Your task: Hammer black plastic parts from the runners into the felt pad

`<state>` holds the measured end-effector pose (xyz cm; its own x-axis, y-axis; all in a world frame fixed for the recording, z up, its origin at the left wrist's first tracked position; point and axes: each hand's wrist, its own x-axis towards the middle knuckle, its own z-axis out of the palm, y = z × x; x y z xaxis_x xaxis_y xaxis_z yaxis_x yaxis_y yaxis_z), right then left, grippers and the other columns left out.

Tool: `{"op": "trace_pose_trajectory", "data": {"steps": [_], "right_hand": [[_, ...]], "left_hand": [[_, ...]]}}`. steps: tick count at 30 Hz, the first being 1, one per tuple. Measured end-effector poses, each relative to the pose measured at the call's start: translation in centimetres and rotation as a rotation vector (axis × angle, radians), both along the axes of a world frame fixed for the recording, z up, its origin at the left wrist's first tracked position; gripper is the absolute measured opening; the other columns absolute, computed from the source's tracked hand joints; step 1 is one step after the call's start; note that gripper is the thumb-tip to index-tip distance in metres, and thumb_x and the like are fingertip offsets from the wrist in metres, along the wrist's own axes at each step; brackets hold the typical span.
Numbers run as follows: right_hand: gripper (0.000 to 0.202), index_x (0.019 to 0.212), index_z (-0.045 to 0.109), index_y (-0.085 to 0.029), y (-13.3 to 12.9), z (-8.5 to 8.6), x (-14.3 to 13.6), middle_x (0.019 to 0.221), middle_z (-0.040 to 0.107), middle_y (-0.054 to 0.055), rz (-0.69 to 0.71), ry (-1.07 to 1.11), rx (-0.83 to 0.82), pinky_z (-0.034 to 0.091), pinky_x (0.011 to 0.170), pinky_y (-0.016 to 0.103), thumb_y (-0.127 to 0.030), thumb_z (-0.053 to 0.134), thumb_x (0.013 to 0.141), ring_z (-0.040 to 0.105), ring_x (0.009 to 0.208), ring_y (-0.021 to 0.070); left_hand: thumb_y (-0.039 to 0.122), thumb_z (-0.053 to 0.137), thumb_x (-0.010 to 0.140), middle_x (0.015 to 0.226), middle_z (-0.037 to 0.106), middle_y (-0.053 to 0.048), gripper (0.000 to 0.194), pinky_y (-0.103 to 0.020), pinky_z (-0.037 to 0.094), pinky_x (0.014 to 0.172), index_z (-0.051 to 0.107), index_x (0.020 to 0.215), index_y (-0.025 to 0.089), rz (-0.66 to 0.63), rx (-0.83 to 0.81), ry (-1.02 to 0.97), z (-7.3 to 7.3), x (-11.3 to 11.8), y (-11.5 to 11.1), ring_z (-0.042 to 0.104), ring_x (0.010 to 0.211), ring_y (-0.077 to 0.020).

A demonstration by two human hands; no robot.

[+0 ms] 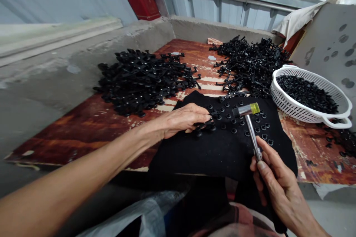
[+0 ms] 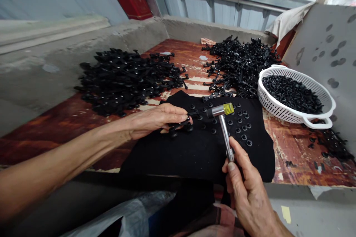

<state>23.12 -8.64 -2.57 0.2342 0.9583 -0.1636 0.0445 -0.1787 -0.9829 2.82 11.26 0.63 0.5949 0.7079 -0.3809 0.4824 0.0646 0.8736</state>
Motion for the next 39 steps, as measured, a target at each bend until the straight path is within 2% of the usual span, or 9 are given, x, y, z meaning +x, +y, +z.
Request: {"op": "trace_pose_trajectory", "data": {"steps": [5,10,23,27,29,31,32,36,39], "right_hand": [[0.05,0.145,0.043,-0.036,0.0,0.0,0.0,0.085,0.055,-0.001,0.017,0.015,-0.001,0.042,0.04,0.019,-0.044,0.05,0.096,0.044,0.055,0.0104],[0.048,0.143,0.045,-0.038,0.0,0.1,-0.3,0.083,0.055,-0.002,-0.026,0.014,0.009,0.04,0.039,0.019,-0.045,0.051,0.096,0.042,0.054,0.01],[0.048,0.145,0.043,-0.037,-0.1,-0.6,0.4,0.085,0.059,0.001,0.041,-0.04,0.019,0.043,0.039,0.02,-0.041,0.048,0.098,0.045,0.053,0.011],[0.048,0.145,0.046,-0.034,0.4,0.4,0.7,0.084,0.062,0.004,0.121,-0.264,0.129,0.052,0.047,0.025,-0.031,0.046,0.098,0.054,0.058,0.0148],[0.051,0.147,0.043,-0.033,1.2,1.1,0.8,0.092,0.066,0.007,0.173,-0.442,0.257,0.058,0.066,0.034,-0.023,0.044,0.098,0.063,0.074,0.0194],[0.056,0.151,0.036,-0.03,2.2,1.6,0.8,0.106,0.066,0.01,0.227,-0.593,0.347,0.056,0.084,0.042,-0.016,0.039,0.097,0.065,0.093,0.0236],[0.059,0.153,0.033,-0.028,2.7,1.7,0.8,0.111,0.066,0.012,0.25,-0.655,0.353,0.055,0.088,0.045,-0.013,0.038,0.095,0.065,0.099,0.0255],[0.068,0.151,0.037,-0.025,4.1,1.9,0.8,0.11,0.067,0.014,0.307,-0.788,0.268,0.056,0.085,0.048,-0.005,0.041,0.087,0.067,0.095,0.0294],[0.068,0.153,0.034,-0.026,3.9,2.2,0.7,0.115,0.065,0.014,0.298,-0.804,0.323,0.057,0.085,0.046,-0.004,0.038,0.089,0.066,0.1,0.0292]], "left_hand": [[0.048,0.062,0.066,0.057,0.041,0.003,0.033,-0.022,0.019,0.044,0.057,0.068,0.016,0.007,0.009,-0.006,0.3,0.1,-0.2,0.031,0.05,-0.0086],[0.049,0.061,0.068,0.058,0.041,0.003,0.034,-0.022,0.02,0.045,0.057,0.068,0.016,0.005,0.017,0.002,0.3,0.1,-0.3,0.032,0.052,-0.0087],[0.052,0.06,0.068,0.053,0.032,0.006,0.037,-0.022,0.016,0.043,0.045,0.06,0.02,0.002,0.043,0.042,-0.6,0.1,0.0,0.026,0.046,-0.0076],[0.049,0.06,0.073,0.053,0.027,0.007,0.037,-0.023,0.012,0.044,0.042,0.059,0.02,-0.009,0.06,0.037,-0.7,0.0,-0.1,0.02,0.045,-0.0067],[0.046,0.059,0.075,0.054,0.026,0.007,0.036,-0.024,0.012,0.044,0.04,0.059,0.02,-0.023,0.066,0.025,-0.5,0.1,-0.2,0.02,0.046,-0.0066],[0.043,0.058,0.076,0.054,0.027,0.007,0.035,-0.024,0.012,0.044,0.037,0.059,0.02,-0.022,0.068,0.029,-0.3,0.2,-0.3,0.021,0.045,-0.0065],[0.042,0.058,0.076,0.053,0.026,0.007,0.035,-0.023,0.012,0.044,0.036,0.059,0.021,-0.016,0.071,0.038,-0.3,0.3,-0.4,0.021,0.045,-0.0065],[0.039,0.056,0.075,0.051,0.025,0.007,0.034,-0.023,0.013,0.043,0.033,0.058,0.021,0.017,0.072,0.073,-0.2,0.6,-0.4,0.021,0.044,-0.0066],[0.036,0.054,0.075,0.05,0.027,0.007,0.029,-0.023,0.014,0.042,0.035,0.058,0.021,0.018,0.071,0.08,-0.1,0.7,-0.4,0.023,0.043,-0.0069]]}}
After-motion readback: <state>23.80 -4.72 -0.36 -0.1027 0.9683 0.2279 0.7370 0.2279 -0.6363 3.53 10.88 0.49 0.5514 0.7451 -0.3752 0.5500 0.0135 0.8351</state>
